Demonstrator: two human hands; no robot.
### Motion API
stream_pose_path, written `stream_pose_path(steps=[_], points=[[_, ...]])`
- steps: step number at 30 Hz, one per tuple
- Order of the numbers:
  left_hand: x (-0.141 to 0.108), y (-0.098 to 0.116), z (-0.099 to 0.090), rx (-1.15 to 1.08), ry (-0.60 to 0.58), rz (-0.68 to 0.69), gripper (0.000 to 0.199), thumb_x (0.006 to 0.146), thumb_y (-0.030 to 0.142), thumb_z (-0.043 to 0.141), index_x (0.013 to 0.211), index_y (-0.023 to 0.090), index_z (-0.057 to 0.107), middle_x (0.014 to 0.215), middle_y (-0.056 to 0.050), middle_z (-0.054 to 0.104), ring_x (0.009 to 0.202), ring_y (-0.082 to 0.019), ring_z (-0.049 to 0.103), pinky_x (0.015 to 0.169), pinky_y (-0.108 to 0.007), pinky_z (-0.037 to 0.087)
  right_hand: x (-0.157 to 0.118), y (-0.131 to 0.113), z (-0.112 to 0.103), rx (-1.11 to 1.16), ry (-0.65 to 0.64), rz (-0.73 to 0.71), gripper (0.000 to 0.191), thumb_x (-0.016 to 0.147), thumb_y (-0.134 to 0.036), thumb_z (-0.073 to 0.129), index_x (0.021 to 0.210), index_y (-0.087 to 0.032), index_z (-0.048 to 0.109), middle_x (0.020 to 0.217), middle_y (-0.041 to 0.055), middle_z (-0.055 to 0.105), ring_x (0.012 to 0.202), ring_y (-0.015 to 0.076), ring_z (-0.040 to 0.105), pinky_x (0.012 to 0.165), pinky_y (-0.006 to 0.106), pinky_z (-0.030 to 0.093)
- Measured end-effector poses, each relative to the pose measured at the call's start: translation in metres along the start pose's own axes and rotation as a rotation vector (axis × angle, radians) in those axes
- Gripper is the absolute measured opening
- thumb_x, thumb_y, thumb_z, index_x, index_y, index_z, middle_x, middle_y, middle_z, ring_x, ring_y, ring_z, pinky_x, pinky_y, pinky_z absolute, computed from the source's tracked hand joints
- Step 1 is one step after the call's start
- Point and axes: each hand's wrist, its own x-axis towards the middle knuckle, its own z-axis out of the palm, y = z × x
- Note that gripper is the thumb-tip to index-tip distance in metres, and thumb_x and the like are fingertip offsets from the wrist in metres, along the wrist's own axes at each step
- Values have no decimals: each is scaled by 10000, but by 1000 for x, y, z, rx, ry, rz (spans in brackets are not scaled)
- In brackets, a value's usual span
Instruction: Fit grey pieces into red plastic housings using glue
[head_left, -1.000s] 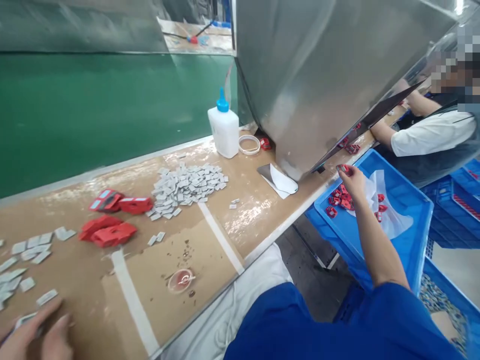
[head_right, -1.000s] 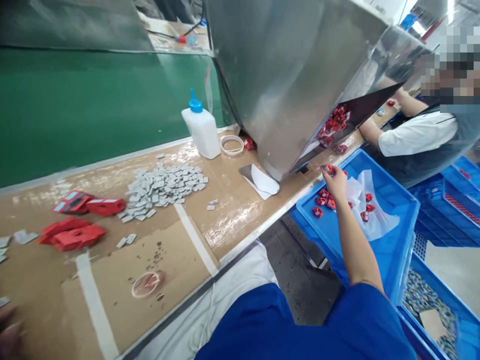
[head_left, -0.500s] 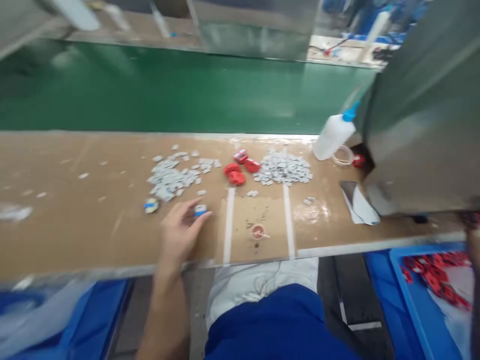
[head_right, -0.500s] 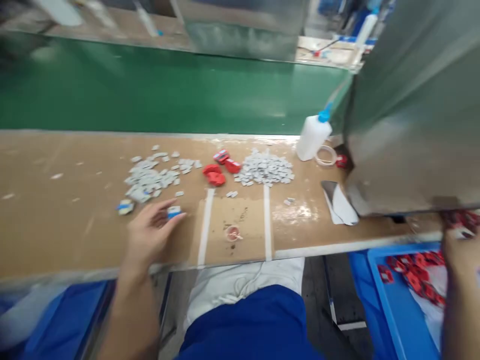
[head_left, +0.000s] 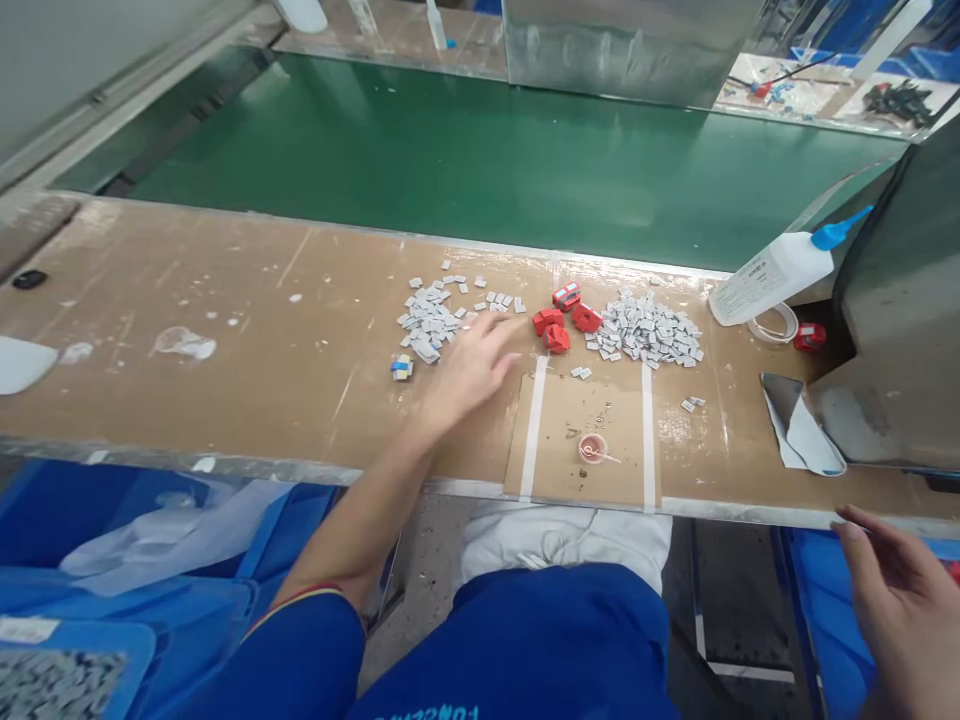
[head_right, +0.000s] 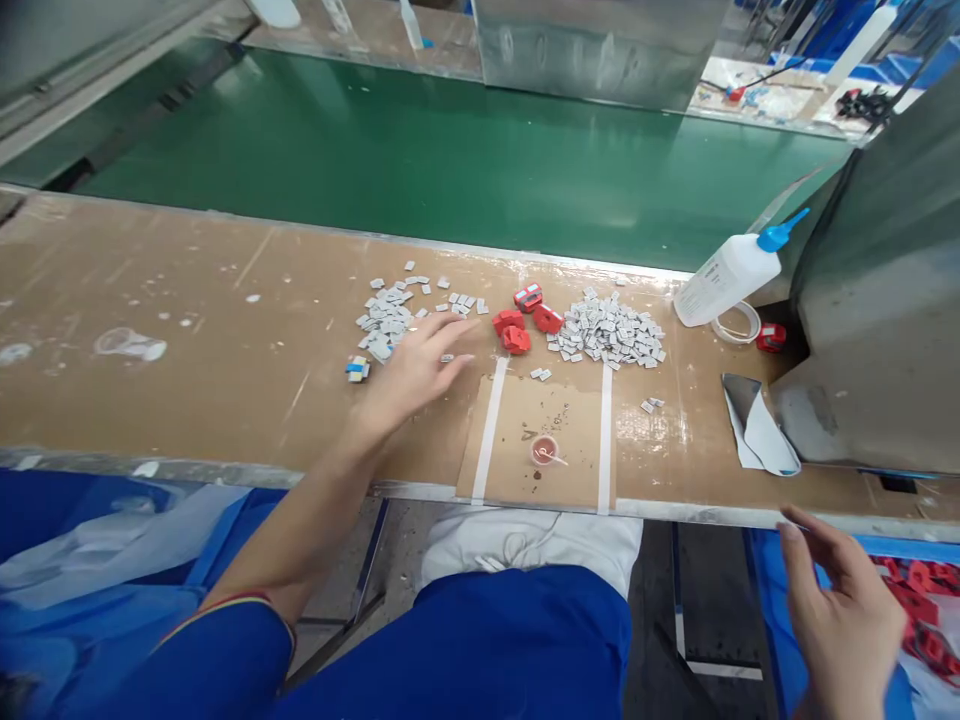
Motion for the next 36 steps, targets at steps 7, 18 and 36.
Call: stream_pose_path(steps=[7, 18, 36], points=[[45, 39, 32, -44, -174, 64, 217, 999, 241, 611, 1198, 153, 608, 1227, -154, 663, 1074, -305, 699, 934, -448, 570, -7, -56, 49, 178, -284, -227, 315, 942, -515, 692, 1044, -229, 776, 1030, 105, 803, 946, 284, 772, 857, 450, 618], [-24, 24, 49, -187, -60, 245, 257, 1022, 149, 534, 1265, 183, 608, 1271, -140, 682, 1180, -279, 655, 1022, -465, 561, -21, -104, 110, 366, -656, -498, 330, 994, -321, 678, 1311, -233, 652, 1068, 67, 756, 798, 167, 696, 757, 309, 606], [-92, 64, 41, -1208, -34, -344, 497, 960, 450, 676, 1358, 155, 635, 1218, -157, 787, 937, -205, 765, 873, -335, 612, -22, -156, 142, 457, -603, -749, 162, 1021, -178, 623, 1051, -251, 764, 929, 49, 698, 834, 166, 692, 709, 288, 567]])
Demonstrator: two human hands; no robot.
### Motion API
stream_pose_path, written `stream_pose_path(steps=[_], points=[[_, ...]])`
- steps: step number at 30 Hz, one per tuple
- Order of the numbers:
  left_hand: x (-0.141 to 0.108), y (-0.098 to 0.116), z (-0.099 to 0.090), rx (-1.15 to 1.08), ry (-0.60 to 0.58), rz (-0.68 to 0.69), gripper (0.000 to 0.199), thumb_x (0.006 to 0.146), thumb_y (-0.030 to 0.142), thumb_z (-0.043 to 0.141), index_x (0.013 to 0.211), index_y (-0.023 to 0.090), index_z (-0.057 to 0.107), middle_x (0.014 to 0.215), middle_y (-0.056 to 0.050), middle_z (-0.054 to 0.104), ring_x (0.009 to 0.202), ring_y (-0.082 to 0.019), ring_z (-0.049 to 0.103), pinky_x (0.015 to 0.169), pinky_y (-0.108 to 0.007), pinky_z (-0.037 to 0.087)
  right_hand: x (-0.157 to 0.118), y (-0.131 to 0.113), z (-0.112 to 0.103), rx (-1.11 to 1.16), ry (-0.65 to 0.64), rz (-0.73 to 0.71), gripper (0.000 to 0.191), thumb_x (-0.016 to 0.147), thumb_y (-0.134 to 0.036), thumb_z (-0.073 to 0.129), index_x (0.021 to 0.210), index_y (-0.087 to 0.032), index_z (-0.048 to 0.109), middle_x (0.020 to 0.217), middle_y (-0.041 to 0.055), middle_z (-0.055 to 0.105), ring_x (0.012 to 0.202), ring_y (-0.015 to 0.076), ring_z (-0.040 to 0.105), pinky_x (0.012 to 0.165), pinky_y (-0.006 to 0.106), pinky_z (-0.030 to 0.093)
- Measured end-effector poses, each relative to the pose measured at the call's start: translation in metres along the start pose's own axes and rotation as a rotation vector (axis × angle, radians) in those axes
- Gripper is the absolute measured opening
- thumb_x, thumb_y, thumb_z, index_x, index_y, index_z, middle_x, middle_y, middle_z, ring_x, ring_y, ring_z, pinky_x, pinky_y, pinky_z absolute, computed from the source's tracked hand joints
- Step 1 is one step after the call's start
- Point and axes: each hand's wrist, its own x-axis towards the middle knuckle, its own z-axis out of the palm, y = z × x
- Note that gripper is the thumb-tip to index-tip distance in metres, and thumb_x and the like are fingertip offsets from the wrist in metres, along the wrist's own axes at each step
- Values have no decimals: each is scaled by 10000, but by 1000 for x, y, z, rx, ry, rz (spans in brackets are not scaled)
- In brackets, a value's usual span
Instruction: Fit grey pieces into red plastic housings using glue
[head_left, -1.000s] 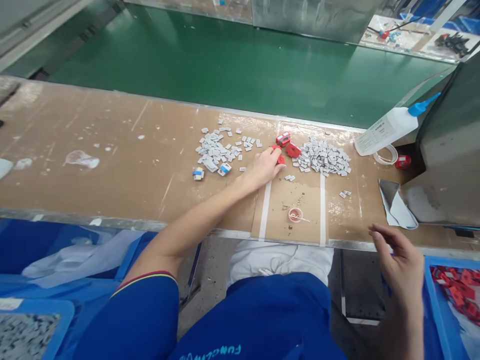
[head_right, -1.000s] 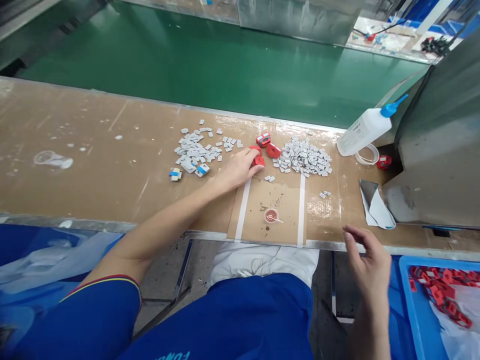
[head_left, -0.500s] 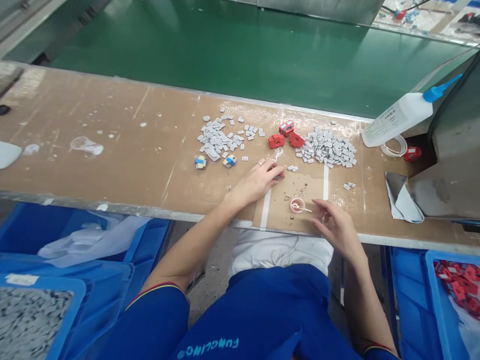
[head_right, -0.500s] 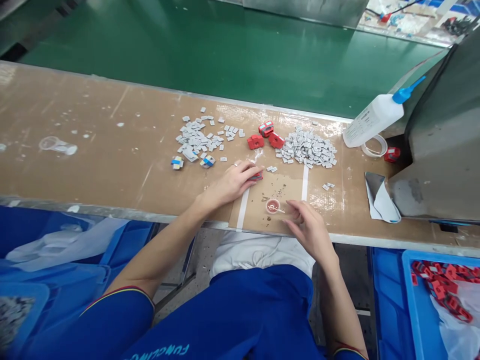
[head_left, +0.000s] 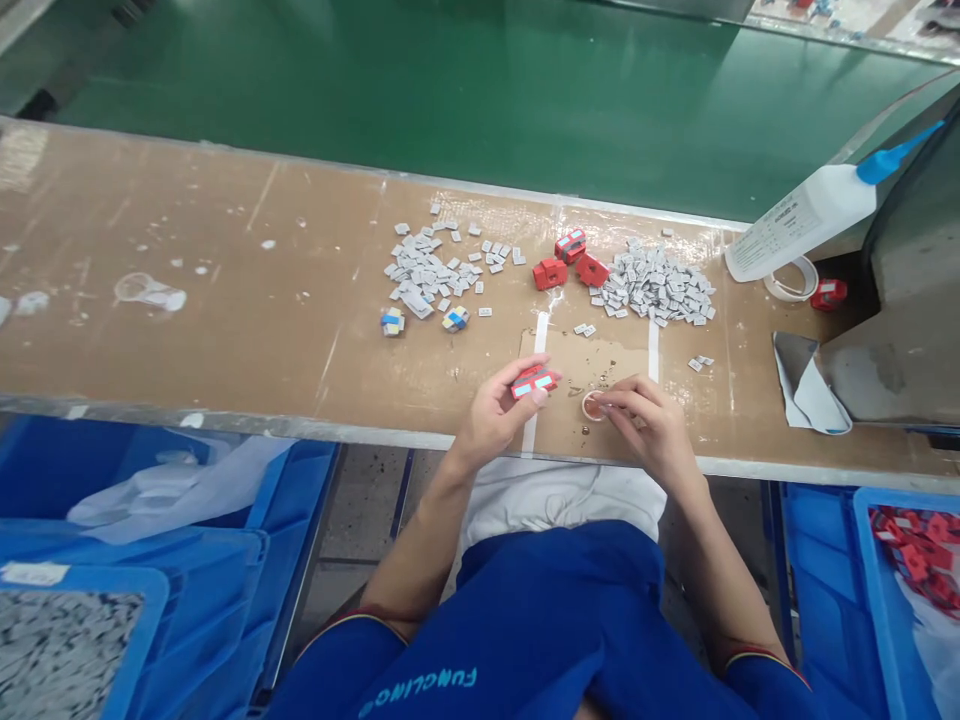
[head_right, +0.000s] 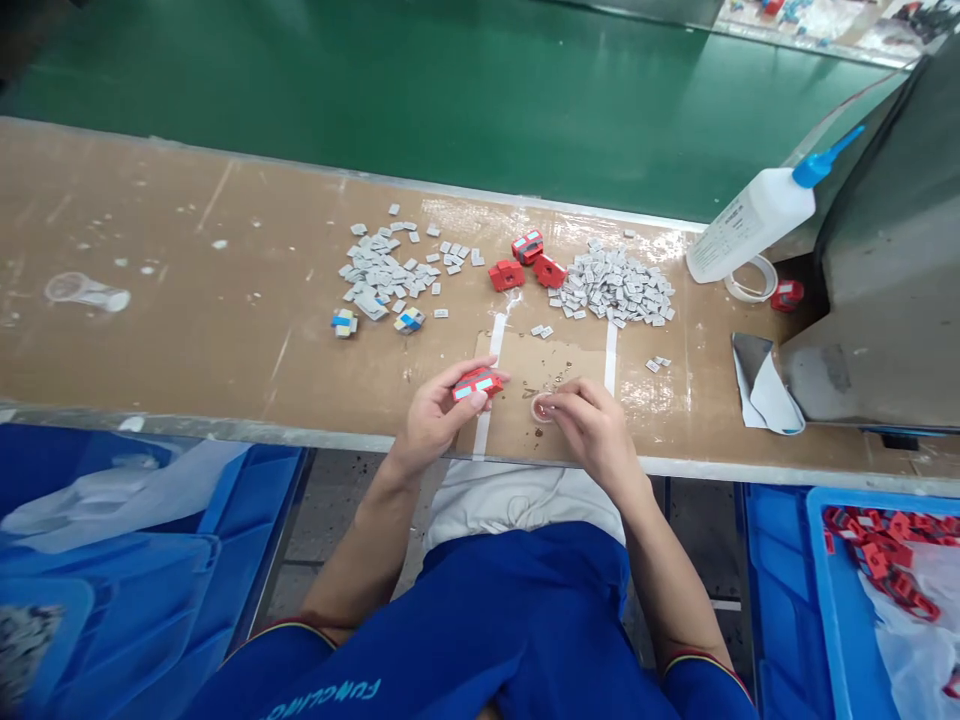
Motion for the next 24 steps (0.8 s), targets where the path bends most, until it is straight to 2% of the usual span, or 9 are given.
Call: stream_pose_path(steps=[2, 5, 9, 12, 16, 19, 24], points=[[-4, -7, 6, -69, 15, -47, 517, 926, 468, 743, 1328, 167, 618, 1156, -148, 810, 1004, -222, 777, 911, -334, 606, -1, 4, 2, 7, 85, 1, 152, 1006, -159, 642, 1037, -247, 763, 940, 47, 689, 829, 160, 680, 699, 284, 560], [-8, -15, 13, -92, 23, -55, 505, 875, 437, 820, 1261, 192, 605, 1172, -142, 812, 1068, -230, 778, 946, -345, 604, -1, 10, 6, 11, 167, -3, 122, 989, -174, 668, 993, -247, 765, 932, 48, 695, 812, 164, 675, 674, 296, 558], [-10, -20, 17, -48, 49, -29, 426, 823, 428, 867, 1125, 179, 699, 1313, -170, 764, 1077, -247, 775, 930, -361, 618, -2, 14, 10, 1, 237, 30, 112, 983, -260, 684, 904, -245, 762, 888, 56, 718, 768, 182, 684, 663, 335, 572], [-12, -22, 16, -30, 62, 1, 418, 836, 422, 856, 1160, 182, 743, 1294, -156, 776, 1051, -238, 782, 914, -345, 624, -8, 17, 13, 82, 268, 61, 99, 964, -274, 715, 874, -243, 743, 884, 56, 754, 800, 191, 722, 690, 339, 595], [-14, -25, 14, 60, 38, 39, 402, 855, 402, 841, 1192, 200, 760, 1147, -106, 825, 973, -213, 786, 836, -299, 618, -18, 18, 18, 278, 310, 272, 168, 946, -388, 747, 885, -233, 725, 904, 77, 799, 875, 227, 781, 733, 358, 639], [-15, -27, 12, 146, 36, 88, 326, 879, 385, 811, 1146, 200, 784, 1054, -87, 835, 887, -197, 774, 768, -280, 600, -23, 17, 20, 393, 347, 448, 280, 908, -498, 776, 895, -224, 718, 889, 85, 808, 849, 238, 794, 767, 384, 665], [-16, -28, 11, 235, 35, 99, 277, 891, 335, 788, 1134, 201, 788, 1039, -87, 834, 886, -200, 772, 797, -289, 590, -24, 15, 19, 466, 361, 542, 322, 866, -522, 815, 878, -218, 709, 854, 71, 807, 779, 222, 786, 751, 375, 669]])
